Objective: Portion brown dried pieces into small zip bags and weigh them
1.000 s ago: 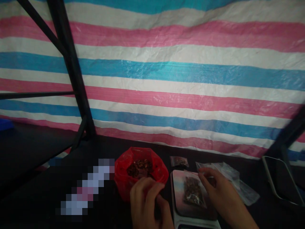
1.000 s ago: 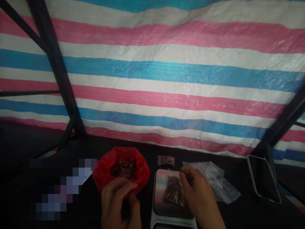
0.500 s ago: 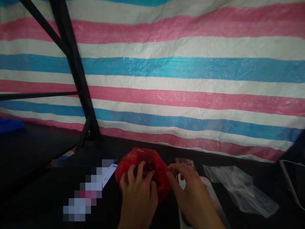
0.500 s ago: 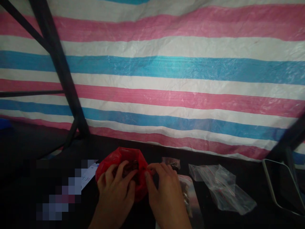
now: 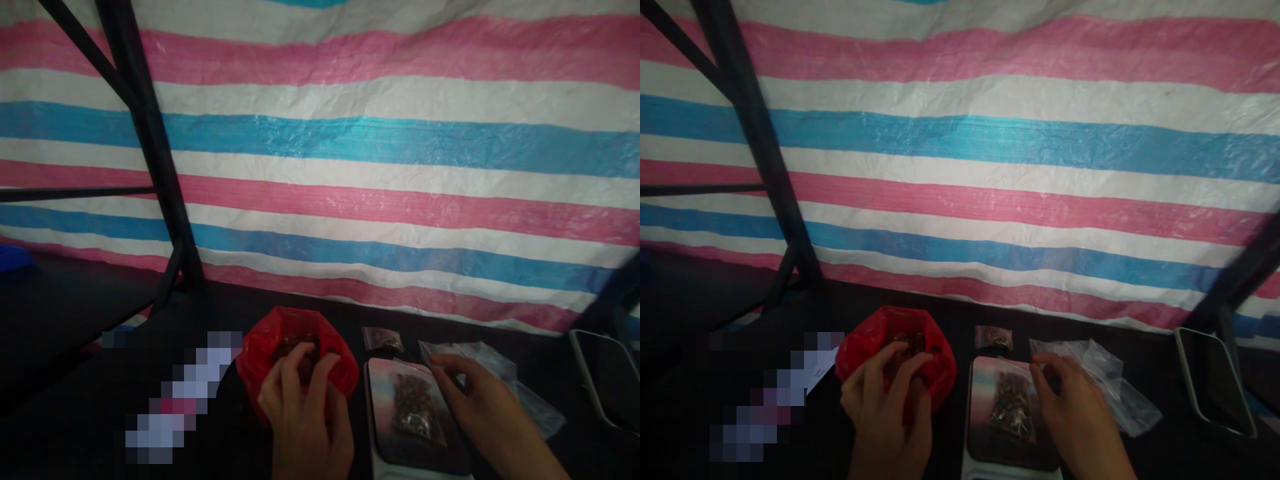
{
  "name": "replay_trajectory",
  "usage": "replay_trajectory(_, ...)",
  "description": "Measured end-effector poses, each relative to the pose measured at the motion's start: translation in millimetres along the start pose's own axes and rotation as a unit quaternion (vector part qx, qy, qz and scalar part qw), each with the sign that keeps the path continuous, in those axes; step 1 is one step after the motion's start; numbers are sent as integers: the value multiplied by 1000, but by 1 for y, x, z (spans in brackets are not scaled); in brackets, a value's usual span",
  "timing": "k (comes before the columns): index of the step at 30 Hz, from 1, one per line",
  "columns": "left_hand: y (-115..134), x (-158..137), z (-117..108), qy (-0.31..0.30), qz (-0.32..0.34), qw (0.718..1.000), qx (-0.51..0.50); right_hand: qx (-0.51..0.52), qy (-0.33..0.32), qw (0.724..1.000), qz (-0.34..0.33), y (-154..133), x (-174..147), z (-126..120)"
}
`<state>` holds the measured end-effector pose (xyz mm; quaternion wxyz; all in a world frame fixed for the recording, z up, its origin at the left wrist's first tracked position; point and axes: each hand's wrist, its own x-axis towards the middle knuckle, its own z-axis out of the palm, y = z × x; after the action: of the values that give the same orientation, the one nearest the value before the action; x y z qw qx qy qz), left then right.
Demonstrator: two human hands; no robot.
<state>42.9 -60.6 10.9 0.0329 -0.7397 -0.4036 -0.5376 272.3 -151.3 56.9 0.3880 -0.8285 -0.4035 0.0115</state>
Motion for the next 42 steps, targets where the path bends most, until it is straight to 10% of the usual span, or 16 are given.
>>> replay_trajectory(20,14,-16,-2,29,71,992,-98,28,-36,999,-25,27,2,17)
replay_trajectory(28,31,-14,0,1,-11,977,-214,166,-106,980,-6,-18,-4,-6)
replay_trajectory(33,50,-10,1,-99,-201,902,-370,278,-173,945,-23,-61,-19,-14)
replay_trajectory(39,39,10,-4,-249,-415,683,-547,325,-268,903,-82,-96,-41,-3)
replay_trajectory(42,32,17,-5,-283,-440,617,-587,308,-279,902,-120,-99,-44,3)
